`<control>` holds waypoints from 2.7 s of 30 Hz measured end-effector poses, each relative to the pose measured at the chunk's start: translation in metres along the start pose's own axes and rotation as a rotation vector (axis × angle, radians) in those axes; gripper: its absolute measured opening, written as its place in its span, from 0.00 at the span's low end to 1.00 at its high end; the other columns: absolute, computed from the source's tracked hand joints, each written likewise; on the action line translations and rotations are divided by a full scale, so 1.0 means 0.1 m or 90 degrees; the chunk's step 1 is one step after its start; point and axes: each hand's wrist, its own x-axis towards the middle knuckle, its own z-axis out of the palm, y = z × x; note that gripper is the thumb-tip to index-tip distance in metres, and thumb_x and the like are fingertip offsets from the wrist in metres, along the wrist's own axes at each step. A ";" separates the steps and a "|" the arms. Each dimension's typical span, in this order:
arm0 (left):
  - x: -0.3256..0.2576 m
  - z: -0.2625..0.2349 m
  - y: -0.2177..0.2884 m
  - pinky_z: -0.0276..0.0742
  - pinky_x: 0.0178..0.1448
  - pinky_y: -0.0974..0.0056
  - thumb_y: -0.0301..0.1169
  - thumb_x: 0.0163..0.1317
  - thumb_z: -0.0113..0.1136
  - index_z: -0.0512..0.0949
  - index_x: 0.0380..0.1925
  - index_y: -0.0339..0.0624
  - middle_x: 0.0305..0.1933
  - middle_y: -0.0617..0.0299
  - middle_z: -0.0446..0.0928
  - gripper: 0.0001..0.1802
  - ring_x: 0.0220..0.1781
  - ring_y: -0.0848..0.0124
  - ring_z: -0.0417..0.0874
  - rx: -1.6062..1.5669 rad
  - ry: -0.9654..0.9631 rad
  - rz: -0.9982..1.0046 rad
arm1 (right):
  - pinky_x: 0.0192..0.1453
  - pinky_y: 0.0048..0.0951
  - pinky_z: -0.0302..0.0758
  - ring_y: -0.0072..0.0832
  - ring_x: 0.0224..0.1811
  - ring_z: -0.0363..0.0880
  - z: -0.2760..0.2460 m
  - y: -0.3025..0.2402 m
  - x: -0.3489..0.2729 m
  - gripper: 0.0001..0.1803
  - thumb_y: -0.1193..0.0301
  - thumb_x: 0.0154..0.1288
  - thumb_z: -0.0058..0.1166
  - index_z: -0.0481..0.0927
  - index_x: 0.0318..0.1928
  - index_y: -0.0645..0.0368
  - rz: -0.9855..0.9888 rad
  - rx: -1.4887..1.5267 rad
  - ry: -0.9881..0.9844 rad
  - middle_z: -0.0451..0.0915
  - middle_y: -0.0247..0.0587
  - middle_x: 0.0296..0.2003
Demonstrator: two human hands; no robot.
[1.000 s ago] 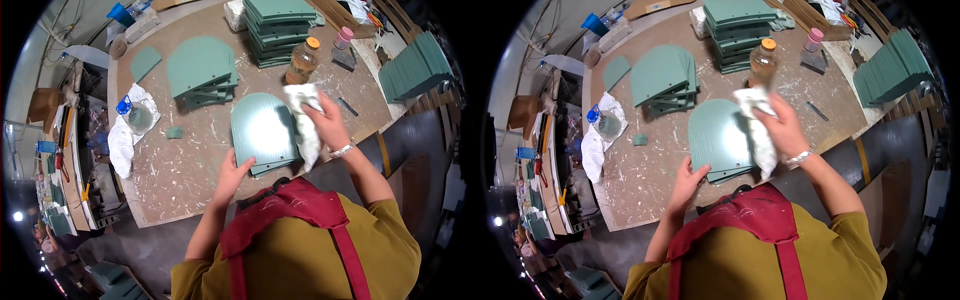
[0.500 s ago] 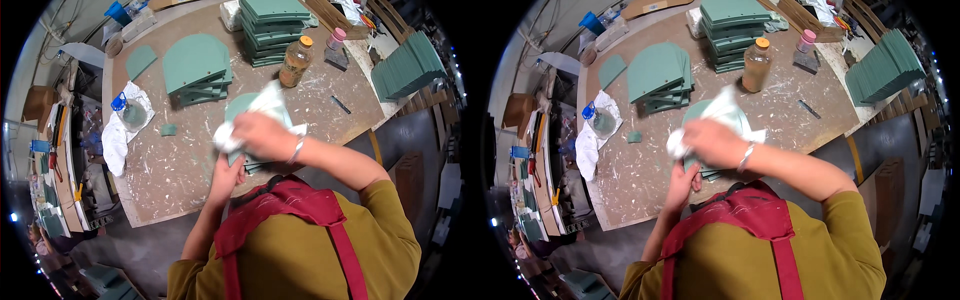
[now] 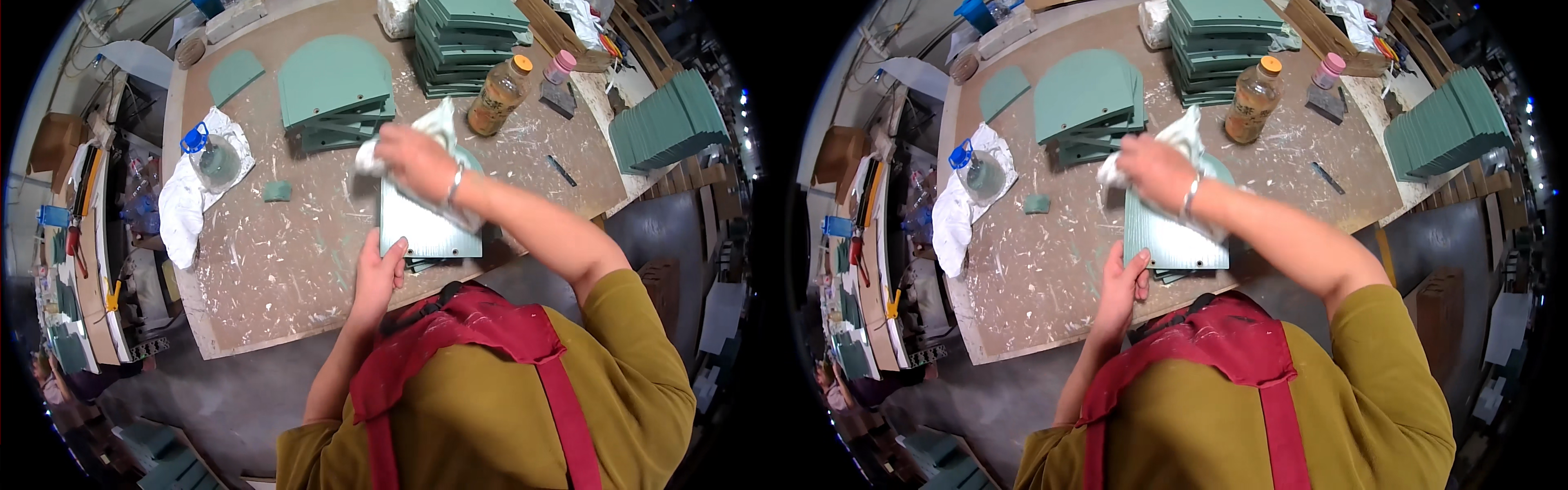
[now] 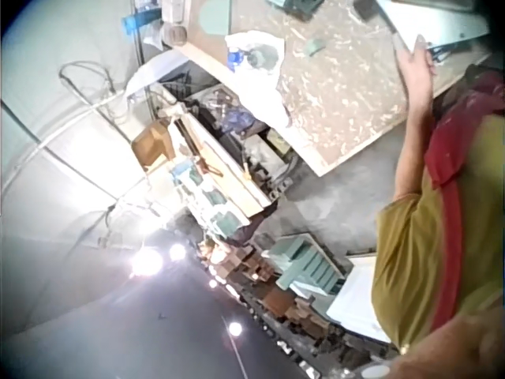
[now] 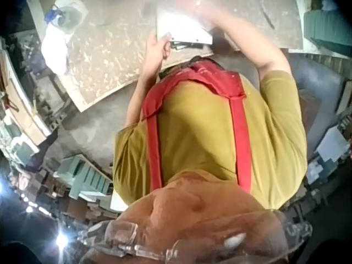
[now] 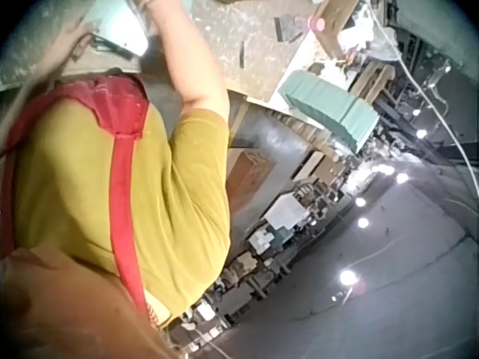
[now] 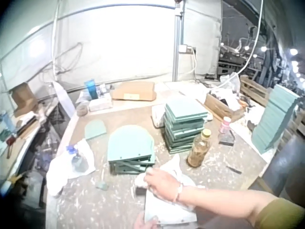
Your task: The person wipes green curved components with a cloth, applies liquid from a bottle onto the cloth to clean them, and uses a small brush to apply a substance from a pink container onto the edges of the parts.
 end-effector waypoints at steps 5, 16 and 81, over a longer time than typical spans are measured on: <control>0.00 0.01 -0.01 0.57 0.19 0.75 0.31 0.67 0.55 0.68 0.39 0.41 0.19 0.70 0.65 0.08 0.18 0.82 0.63 0.000 0.017 0.006 | 0.43 0.38 0.73 0.40 0.41 0.74 0.16 -0.32 -0.10 0.06 0.78 0.50 0.53 0.78 0.31 0.58 -0.093 0.002 -0.142 0.74 0.43 0.33; 0.02 0.07 -0.06 0.56 0.18 0.76 0.32 0.67 0.55 0.68 0.41 0.44 0.16 0.71 0.65 0.08 0.14 0.82 0.63 -0.032 0.038 0.014 | 0.44 0.40 0.73 0.43 0.40 0.73 0.12 -0.28 -0.23 0.05 0.77 0.50 0.54 0.74 0.30 0.58 -0.141 0.014 -0.051 0.72 0.44 0.35; 0.04 0.66 0.62 0.74 0.50 0.68 0.23 0.61 0.62 0.75 0.50 0.29 0.43 0.56 0.81 0.17 0.44 0.71 0.79 0.195 0.036 0.496 | 0.52 0.26 0.75 0.23 0.48 0.78 -1.09 -0.21 -0.98 0.15 0.72 0.71 0.49 0.73 0.55 0.63 0.318 0.763 0.458 0.79 0.36 0.47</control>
